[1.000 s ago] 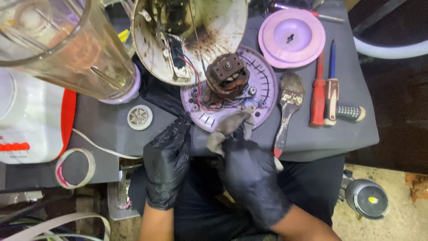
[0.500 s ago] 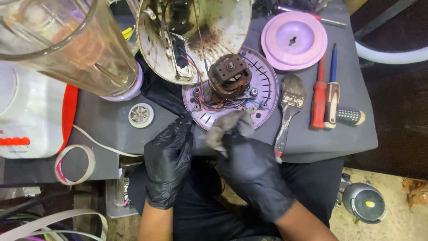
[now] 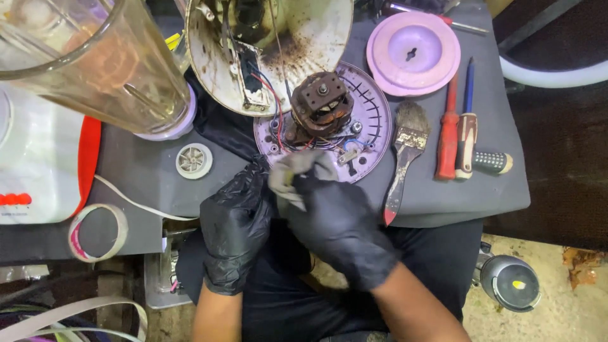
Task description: Cleaning the internal motor and housing of a disassembled blender using a brush and a cloth.
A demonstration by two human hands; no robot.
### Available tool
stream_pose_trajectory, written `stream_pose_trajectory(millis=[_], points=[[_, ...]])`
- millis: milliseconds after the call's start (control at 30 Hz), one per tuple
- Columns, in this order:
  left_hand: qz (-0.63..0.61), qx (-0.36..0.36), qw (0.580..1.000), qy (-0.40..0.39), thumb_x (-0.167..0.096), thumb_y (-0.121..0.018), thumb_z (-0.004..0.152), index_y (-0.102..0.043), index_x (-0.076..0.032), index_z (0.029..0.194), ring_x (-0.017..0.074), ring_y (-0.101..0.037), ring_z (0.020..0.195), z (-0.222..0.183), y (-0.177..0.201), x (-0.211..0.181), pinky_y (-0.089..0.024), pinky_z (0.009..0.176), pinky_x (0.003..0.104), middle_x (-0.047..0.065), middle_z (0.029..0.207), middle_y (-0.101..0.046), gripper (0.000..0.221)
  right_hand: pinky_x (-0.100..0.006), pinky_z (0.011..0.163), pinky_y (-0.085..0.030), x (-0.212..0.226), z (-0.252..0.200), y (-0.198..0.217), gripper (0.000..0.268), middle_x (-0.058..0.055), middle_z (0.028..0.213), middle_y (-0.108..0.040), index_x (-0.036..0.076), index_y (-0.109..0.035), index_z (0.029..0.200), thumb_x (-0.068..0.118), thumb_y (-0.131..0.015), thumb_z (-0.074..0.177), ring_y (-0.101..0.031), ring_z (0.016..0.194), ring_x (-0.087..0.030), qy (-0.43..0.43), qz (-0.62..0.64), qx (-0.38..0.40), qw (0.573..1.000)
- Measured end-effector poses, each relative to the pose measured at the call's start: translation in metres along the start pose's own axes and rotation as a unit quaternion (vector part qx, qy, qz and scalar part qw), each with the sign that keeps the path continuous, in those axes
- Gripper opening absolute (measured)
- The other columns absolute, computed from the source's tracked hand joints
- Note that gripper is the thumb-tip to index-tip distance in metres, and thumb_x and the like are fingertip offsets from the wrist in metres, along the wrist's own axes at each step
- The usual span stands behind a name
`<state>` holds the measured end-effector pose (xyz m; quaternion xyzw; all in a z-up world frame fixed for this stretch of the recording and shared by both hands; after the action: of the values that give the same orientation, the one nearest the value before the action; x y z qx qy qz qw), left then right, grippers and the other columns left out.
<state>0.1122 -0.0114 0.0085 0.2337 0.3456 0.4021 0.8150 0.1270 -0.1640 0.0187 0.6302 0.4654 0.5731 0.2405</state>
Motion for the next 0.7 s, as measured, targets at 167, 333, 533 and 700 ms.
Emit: stream_pose_trajectory(millis=[167,333,533,700], points=[[-0.035,0.024,0.998,0.045,-0.017,-0.077,0.084,-0.082,-0.004,0.088,0.0468,-0.070,0.081,0.008,0.004,-0.007,-0.058,0.061,0.046,0.022,0.077,-0.074,0.014,-0.057,0.067,-0.060,0.016,0.006,-0.021,0.040,-0.018,0.084,-0.077,0.015,-0.071,0.114,0.038,-0.066,0.082,-0.075,0.080,-0.044,0.034,-0.022,-0.065,0.997],[-0.010,0.004,0.999,0.044,-0.026,-0.076,0.084,-0.083,-0.006,0.089,0.0424,-0.070,0.080,0.005,0.000,-0.006,-0.058,0.063,0.039,0.018,0.076,-0.074,0.022,-0.058,0.067,-0.059,-0.003,-0.004,-0.010,0.043,-0.018,0.089,-0.075,0.017,-0.072,0.116,0.041,-0.063,0.082,-0.073,0.081,-0.046,0.012,-0.009,-0.034,0.999],[-0.033,0.005,0.999,0.025,-0.021,-0.075,0.085,-0.081,-0.003,0.082,0.0444,-0.070,0.081,0.002,-0.002,-0.003,-0.057,0.062,0.042,0.021,0.077,-0.074,0.019,-0.046,0.045,-0.054,0.005,0.016,-0.043,0.039,-0.004,0.061,-0.063,0.017,-0.071,0.098,0.051,-0.062,0.081,-0.069,0.061,-0.033,0.103,-0.055,-0.109,0.987],[-0.024,0.026,0.999,0.036,-0.017,-0.074,0.088,-0.079,-0.007,0.072,0.0443,-0.069,0.074,0.012,0.004,-0.008,-0.058,0.060,0.044,0.018,0.067,-0.072,0.020,-0.042,0.041,-0.053,0.009,0.015,-0.042,0.040,-0.001,0.056,-0.060,0.017,-0.067,0.097,0.055,-0.059,0.086,-0.069,0.055,-0.030,0.115,-0.090,-0.133,0.980]])
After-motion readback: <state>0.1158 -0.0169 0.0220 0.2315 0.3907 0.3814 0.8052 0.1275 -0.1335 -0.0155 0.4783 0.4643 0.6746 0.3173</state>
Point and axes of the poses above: each hand's wrist, its own z-axis towards the middle knuckle, its own y-axis out of the back of the hand, x = y × z, the point moved 4 cm from there along z, towards the middle knuckle
